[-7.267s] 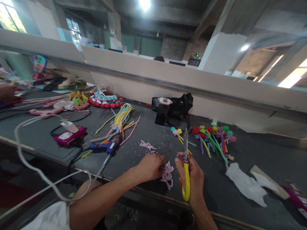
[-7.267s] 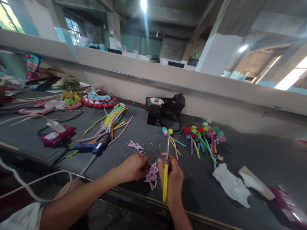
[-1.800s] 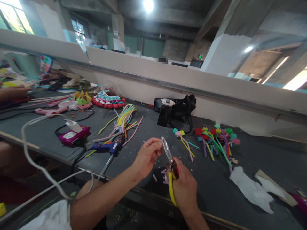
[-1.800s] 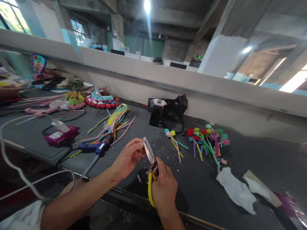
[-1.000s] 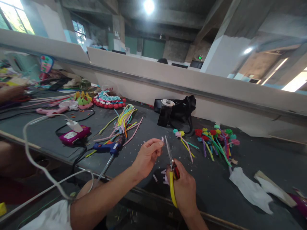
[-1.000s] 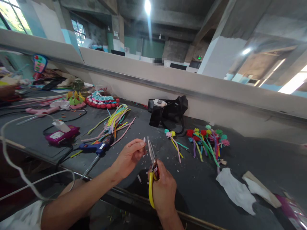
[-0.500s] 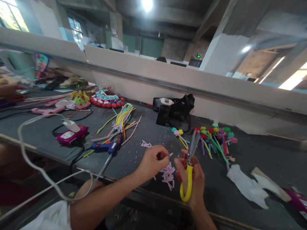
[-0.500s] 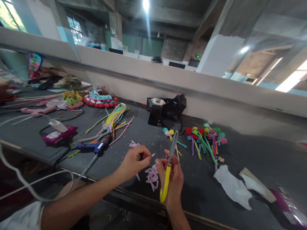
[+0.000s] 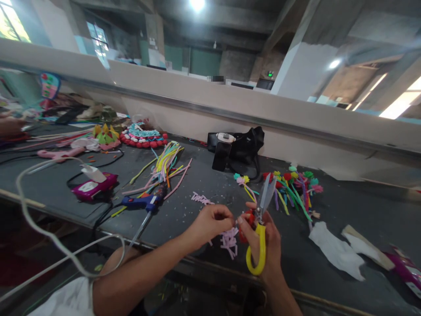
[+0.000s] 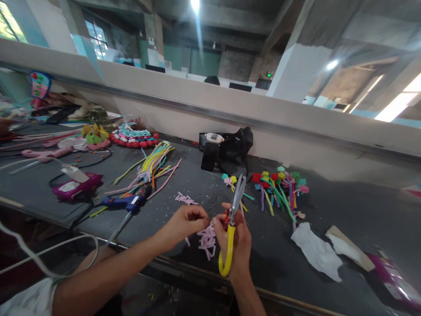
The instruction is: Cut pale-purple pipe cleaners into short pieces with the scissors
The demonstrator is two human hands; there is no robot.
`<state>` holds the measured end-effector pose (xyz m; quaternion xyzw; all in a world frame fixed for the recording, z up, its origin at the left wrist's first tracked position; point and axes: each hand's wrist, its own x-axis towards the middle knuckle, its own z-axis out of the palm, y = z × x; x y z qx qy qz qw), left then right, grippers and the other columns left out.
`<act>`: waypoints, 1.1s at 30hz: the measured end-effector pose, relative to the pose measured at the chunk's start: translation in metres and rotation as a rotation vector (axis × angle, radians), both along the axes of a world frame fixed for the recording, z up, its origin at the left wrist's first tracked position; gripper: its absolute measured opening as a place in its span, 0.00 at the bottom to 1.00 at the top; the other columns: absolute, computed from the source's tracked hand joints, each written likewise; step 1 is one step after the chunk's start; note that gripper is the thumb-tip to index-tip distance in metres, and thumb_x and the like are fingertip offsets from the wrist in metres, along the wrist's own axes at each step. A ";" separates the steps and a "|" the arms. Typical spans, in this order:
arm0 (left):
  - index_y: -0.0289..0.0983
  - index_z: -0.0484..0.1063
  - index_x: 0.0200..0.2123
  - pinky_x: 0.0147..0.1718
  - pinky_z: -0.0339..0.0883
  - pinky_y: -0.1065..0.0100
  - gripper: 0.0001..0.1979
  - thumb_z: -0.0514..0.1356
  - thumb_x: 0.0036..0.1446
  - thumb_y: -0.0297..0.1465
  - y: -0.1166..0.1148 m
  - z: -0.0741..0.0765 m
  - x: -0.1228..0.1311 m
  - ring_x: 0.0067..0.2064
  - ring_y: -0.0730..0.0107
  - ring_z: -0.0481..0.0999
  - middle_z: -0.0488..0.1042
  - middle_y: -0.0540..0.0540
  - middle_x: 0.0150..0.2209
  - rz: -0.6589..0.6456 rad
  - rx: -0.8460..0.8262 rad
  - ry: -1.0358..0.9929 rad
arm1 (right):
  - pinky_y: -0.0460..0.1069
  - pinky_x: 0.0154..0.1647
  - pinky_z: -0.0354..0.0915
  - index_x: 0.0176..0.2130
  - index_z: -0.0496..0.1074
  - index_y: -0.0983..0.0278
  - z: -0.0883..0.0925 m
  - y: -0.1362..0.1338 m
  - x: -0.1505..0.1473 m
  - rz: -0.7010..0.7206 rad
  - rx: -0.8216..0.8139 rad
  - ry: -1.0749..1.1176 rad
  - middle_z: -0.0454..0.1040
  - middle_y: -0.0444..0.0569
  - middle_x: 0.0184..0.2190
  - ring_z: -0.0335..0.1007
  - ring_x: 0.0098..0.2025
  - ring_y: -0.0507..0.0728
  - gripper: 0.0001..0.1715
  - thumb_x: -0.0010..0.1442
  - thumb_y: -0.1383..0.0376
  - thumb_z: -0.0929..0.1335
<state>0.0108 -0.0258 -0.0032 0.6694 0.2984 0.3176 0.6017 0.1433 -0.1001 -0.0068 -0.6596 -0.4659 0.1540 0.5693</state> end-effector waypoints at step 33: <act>0.34 0.74 0.25 0.25 0.54 0.73 0.07 0.67 0.44 0.31 0.017 0.006 -0.007 0.23 0.79 0.61 0.66 0.53 0.21 0.287 -0.402 -0.589 | 0.48 0.34 0.70 0.49 0.71 0.64 -0.039 -0.002 -0.023 0.029 -0.136 -0.465 0.79 0.48 0.36 0.77 0.33 0.56 0.22 0.58 0.58 0.64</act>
